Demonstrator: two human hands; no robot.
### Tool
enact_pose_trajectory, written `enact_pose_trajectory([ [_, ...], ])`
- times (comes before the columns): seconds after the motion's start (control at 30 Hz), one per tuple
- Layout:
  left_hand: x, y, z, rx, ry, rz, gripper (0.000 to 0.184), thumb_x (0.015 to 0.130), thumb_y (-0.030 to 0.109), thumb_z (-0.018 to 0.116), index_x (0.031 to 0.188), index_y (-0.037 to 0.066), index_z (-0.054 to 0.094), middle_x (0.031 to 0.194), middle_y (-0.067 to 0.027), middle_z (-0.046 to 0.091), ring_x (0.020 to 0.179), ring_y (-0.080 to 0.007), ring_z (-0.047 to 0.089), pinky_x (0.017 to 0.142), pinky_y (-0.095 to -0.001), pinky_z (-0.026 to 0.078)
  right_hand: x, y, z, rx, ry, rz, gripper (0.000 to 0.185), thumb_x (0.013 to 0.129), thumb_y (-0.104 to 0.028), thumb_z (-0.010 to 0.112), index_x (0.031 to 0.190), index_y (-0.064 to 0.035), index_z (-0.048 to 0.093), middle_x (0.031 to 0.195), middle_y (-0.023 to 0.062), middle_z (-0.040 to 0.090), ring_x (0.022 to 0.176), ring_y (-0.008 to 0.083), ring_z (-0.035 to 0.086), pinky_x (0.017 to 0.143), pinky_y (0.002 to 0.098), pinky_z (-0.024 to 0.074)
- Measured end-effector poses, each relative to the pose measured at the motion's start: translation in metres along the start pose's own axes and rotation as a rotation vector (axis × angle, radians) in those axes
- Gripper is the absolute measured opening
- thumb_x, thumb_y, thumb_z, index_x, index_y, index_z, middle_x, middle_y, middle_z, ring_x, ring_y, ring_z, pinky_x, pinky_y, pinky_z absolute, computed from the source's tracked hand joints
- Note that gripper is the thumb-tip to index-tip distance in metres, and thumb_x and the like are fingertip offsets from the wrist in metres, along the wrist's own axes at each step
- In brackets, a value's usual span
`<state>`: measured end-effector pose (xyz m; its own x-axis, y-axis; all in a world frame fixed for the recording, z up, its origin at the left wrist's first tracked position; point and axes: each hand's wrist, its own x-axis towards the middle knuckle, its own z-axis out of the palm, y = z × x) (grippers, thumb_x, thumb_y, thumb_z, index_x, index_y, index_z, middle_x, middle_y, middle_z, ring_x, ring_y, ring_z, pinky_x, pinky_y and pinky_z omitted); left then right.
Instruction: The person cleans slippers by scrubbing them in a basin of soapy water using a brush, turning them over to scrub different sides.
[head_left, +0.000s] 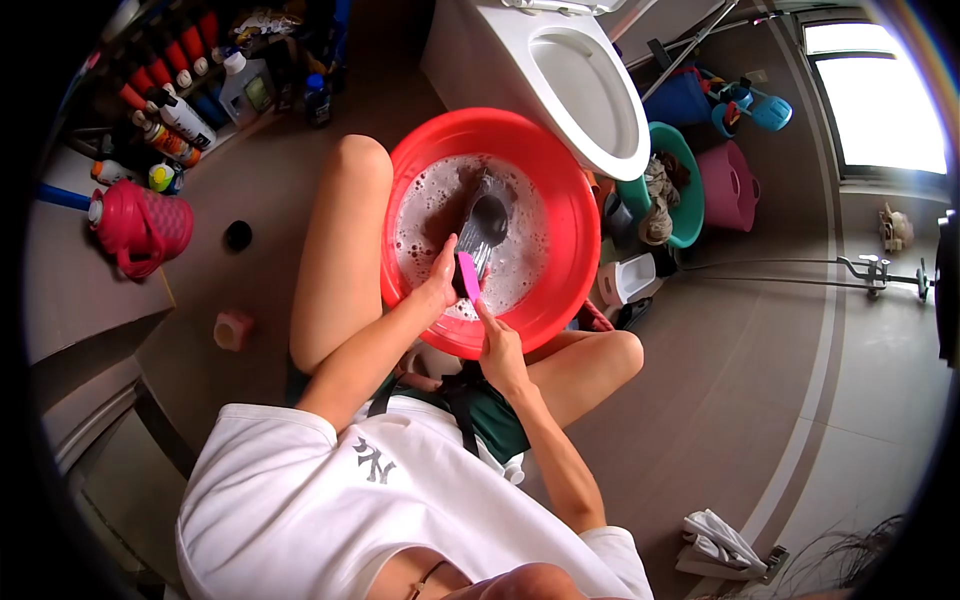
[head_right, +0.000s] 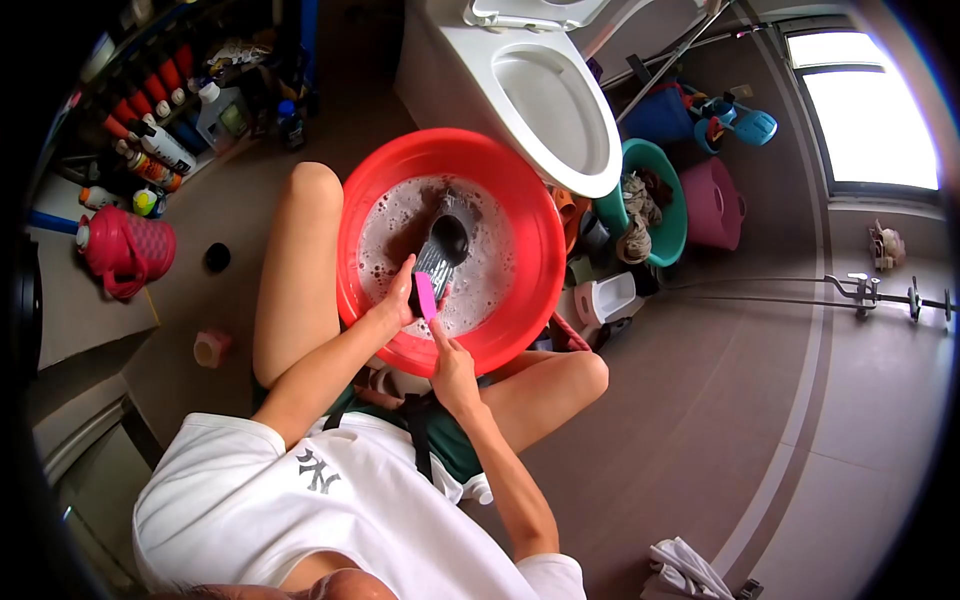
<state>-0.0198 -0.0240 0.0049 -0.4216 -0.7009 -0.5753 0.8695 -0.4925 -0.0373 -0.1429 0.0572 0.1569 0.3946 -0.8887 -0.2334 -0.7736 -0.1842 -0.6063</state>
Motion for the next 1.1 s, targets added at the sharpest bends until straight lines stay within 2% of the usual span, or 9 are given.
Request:
enact_pose_trajectory([
  [0.23,0.003,-0.010,0.004,0.150,0.205,0.255,0.057,0.087,0.066,0.047,0.107,0.013,0.055,0.080,-0.0068,0.061,0.063,-0.0217,0.063,0.049,-0.0376,0.051,0.015,-0.016,0.034,0.088,0.127,0.126,0.062,0.077,0.013,0.044,0.136,-0.0048,0.046,0.078,0.0289,0.058,0.069,0.0406,0.059,0.066,0.0399,0.0478],
  [0.37,0.009,-0.011,-0.003,0.182,0.247,0.303,0.055,0.089,0.063,0.048,0.118,0.016,0.053,0.089,-0.0048,0.061,0.062,-0.0204,0.062,0.049,-0.0359,0.050,0.028,-0.015,0.041,0.090,0.179,0.151,0.059,0.079,0.012,0.041,0.135,-0.0036,0.046,0.078,0.0314,0.058,0.071,0.0427,0.060,0.065,0.0442,0.0465],
  [0.47,0.012,-0.007,-0.011,0.217,0.181,0.292,0.054,0.092,0.058,0.046,0.127,0.016,0.049,0.108,-0.0053,0.059,0.083,-0.0212,0.064,0.067,-0.0381,0.053,0.040,-0.020,0.036,0.056,0.139,0.217,0.058,0.079,0.010,0.041,0.135,-0.0032,0.045,0.079,0.0322,0.058,0.072,0.0432,0.060,0.066,0.0463,0.0456],
  [0.53,0.063,-0.032,-0.058,0.340,0.169,0.401,0.054,0.095,0.054,0.044,0.132,0.015,0.046,0.122,-0.0057,0.054,0.101,-0.0206,0.058,0.082,-0.0368,0.049,0.067,0.020,0.053,0.052,0.225,0.192,0.057,0.079,0.009,0.042,0.135,-0.0030,0.046,0.079,0.0324,0.058,0.072,0.0434,0.061,0.066,0.0467,0.0459],
  [0.6,0.011,-0.039,-0.014,0.361,0.181,0.572,0.066,0.093,0.055,0.048,0.138,0.008,0.040,0.126,-0.0054,0.054,0.116,-0.0166,0.049,0.096,-0.0285,0.040,0.094,0.019,0.047,0.085,0.240,0.217,0.056,0.078,0.007,0.045,0.133,-0.0027,0.048,0.077,0.0320,0.059,0.073,0.0440,0.061,0.067,0.0478,0.0463],
  [0.8,0.017,-0.016,-0.009,0.038,0.059,0.221,0.050,0.096,0.051,0.040,0.131,0.016,0.048,0.113,-0.0024,0.060,0.099,-0.0167,0.058,0.084,-0.0367,0.047,0.168,0.045,0.050,-0.024,0.241,0.121,0.052,0.078,0.003,0.047,0.128,-0.0055,0.055,0.091,0.0328,0.061,0.089,0.0432,0.063,0.076,0.0471,0.0490],
  [0.93,0.005,-0.012,0.009,0.173,0.152,0.241,0.047,0.093,0.053,0.046,0.130,0.025,0.050,0.104,0.0022,0.060,0.082,-0.0099,0.055,0.063,-0.0322,0.042,0.189,0.014,0.030,-0.132,0.234,0.263,0.045,0.082,-0.003,0.047,0.126,-0.0057,0.056,0.102,0.0303,0.062,0.098,0.0440,0.061,0.082,0.0470,0.0503],
  [1.03,0.000,-0.011,0.023,0.285,0.127,0.479,0.046,0.096,0.044,0.046,0.137,0.023,0.045,0.109,-0.0003,0.057,0.086,-0.0112,0.054,0.053,-0.0301,0.045,0.212,0.015,0.032,-0.151,0.187,0.371,0.037,0.085,-0.005,0.045,0.121,-0.0040,0.057,0.102,0.0297,0.062,0.099,0.0436,0.061,0.082,0.0474,0.0504],
  [1.1,-0.019,-0.008,0.036,0.340,0.255,0.406,0.048,0.097,0.042,0.046,0.138,0.018,0.044,0.098,-0.0006,0.059,0.073,-0.0082,0.054,0.047,-0.0247,0.042,0.214,0.021,0.035,-0.189,0.196,0.323,0.032,0.087,-0.008,0.046,0.117,-0.0010,0.057,0.094,0.0288,0.064,0.094,0.0440,0.062,0.080,0.0486,0.0503],
])
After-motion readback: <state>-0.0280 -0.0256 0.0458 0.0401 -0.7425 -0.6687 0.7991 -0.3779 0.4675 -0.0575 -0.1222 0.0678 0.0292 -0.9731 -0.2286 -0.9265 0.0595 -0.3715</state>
